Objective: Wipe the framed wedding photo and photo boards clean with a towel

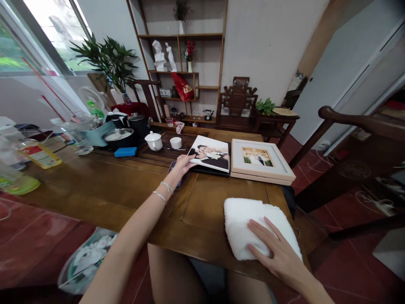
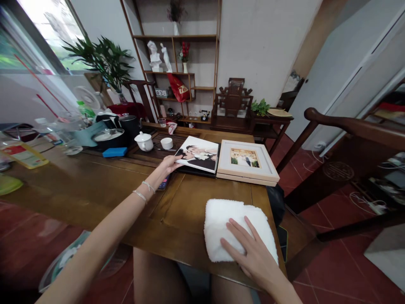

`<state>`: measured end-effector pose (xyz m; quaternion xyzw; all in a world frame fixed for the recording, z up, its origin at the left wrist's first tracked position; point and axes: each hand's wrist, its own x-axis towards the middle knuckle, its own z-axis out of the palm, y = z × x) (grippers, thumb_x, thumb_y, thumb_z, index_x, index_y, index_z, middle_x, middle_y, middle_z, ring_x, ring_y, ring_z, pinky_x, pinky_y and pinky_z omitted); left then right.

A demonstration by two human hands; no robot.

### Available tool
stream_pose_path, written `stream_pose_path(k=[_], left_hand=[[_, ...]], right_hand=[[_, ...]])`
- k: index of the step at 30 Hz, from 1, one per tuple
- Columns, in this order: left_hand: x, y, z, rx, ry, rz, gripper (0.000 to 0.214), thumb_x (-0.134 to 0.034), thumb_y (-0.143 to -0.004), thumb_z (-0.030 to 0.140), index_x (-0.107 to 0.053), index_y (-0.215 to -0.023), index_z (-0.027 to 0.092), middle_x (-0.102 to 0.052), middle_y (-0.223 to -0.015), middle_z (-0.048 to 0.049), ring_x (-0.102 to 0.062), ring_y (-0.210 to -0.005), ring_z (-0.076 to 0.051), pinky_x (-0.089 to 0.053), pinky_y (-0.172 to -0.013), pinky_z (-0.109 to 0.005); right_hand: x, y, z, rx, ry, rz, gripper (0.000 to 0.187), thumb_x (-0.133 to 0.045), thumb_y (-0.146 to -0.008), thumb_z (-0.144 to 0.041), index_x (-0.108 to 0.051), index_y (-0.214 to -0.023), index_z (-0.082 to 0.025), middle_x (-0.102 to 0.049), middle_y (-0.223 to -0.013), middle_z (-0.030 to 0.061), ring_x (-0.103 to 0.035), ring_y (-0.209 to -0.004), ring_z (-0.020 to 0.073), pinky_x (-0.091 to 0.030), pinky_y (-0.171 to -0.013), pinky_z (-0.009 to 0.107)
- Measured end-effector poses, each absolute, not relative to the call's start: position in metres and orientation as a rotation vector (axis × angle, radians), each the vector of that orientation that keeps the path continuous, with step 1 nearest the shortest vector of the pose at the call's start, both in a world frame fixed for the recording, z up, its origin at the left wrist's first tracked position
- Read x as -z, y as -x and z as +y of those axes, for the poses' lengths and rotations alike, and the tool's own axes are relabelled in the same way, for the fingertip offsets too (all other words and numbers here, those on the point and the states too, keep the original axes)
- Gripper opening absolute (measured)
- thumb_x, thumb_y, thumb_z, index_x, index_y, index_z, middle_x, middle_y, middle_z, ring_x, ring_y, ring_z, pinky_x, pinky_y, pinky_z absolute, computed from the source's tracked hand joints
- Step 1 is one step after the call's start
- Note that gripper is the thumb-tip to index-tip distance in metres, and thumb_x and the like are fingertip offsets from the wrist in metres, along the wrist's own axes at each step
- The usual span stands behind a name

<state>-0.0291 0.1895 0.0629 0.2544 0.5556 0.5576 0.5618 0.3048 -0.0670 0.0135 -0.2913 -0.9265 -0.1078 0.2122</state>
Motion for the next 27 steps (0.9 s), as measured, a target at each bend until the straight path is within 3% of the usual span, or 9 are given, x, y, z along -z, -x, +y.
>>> stream_pose_path(k=[4, 7, 10, 15, 20, 27], left_hand=[[-0.071, 0.047, 0.166, -1.43, -0.542, 1.249, 0.016, -0.069, -0.073, 0.003, -0.056, -0.077, 0.011, -0.064, -0.063, -0.0018, -0.065, -0.057, -0.012, -0.06, -0.063, -0.029], [-0.087, 0.073, 0.135, -1.494, -0.533, 1.215, 0.019, -0.066, -0.074, 0.002, -0.052, -0.068, 0.013, -0.064, -0.061, -0.0016, -0.066, -0.057, -0.011, -0.06, -0.06, -0.024], [-0.104, 0.105, 0.097, -1.552, -0.549, 1.181, 0.021, -0.064, -0.074, 0.002, -0.051, -0.065, 0.015, -0.065, -0.062, 0.0001, -0.066, -0.056, -0.011, -0.06, -0.057, -0.022], [-0.113, 0.147, 0.034, -1.572, -0.631, 1.175, 0.017, -0.068, -0.07, 0.006, -0.054, -0.065, 0.015, -0.061, -0.056, 0.0045, -0.06, -0.045, -0.008, -0.056, -0.049, -0.017], [-0.101, 0.142, -0.009, -1.394, -0.71, 1.256, 0.015, -0.075, -0.066, 0.017, -0.061, -0.072, 0.017, -0.066, -0.065, 0.0025, -0.062, -0.052, -0.009, -0.052, -0.047, -0.016], [-0.073, 0.085, -0.012, -1.122, -0.793, 1.132, 0.028, -0.082, -0.06, 0.031, -0.064, -0.077, 0.017, -0.068, -0.072, 0.0, -0.065, -0.061, -0.013, -0.052, -0.057, -0.02]], right_hand=[[-0.016, -0.291, -0.071, 0.215, 1.011, -2.412, 0.052, -0.048, -0.085, -0.017, -0.041, -0.136, -0.02, -0.061, -0.121, 0.0129, -0.058, -0.108, 0.0229, -0.051, -0.088, 0.04], [-0.023, -0.283, -0.072, 0.251, 0.966, -2.506, 0.031, -0.05, -0.081, -0.012, -0.057, -0.109, -0.023, -0.058, -0.126, 0.0133, -0.057, -0.105, 0.0251, -0.052, -0.083, 0.042], [-0.028, -0.28, -0.069, 0.362, 0.899, -2.591, 0.026, -0.052, -0.07, 0.0, -0.058, -0.083, -0.022, -0.054, -0.131, 0.013, -0.053, -0.107, 0.0301, -0.049, -0.082, 0.048], [-0.038, -0.289, -0.061, 0.374, 0.865, -2.478, 0.028, -0.045, -0.069, 0.002, -0.058, -0.084, -0.019, -0.061, -0.109, 0.0139, -0.054, -0.101, 0.0305, -0.05, -0.078, 0.05], [-0.052, -0.316, -0.062, 0.368, 0.911, -2.188, 0.018, -0.051, -0.076, -0.001, -0.05, -0.074, -0.02, -0.05, -0.126, 0.0146, -0.049, -0.115, 0.0328, -0.046, -0.087, 0.055], [-0.057, -0.331, -0.088, 0.329, 1.0, -1.922, 0.023, -0.064, -0.07, -0.002, -0.052, -0.073, -0.021, -0.055, -0.123, 0.011, -0.055, -0.107, 0.0342, -0.049, -0.076, 0.046]])
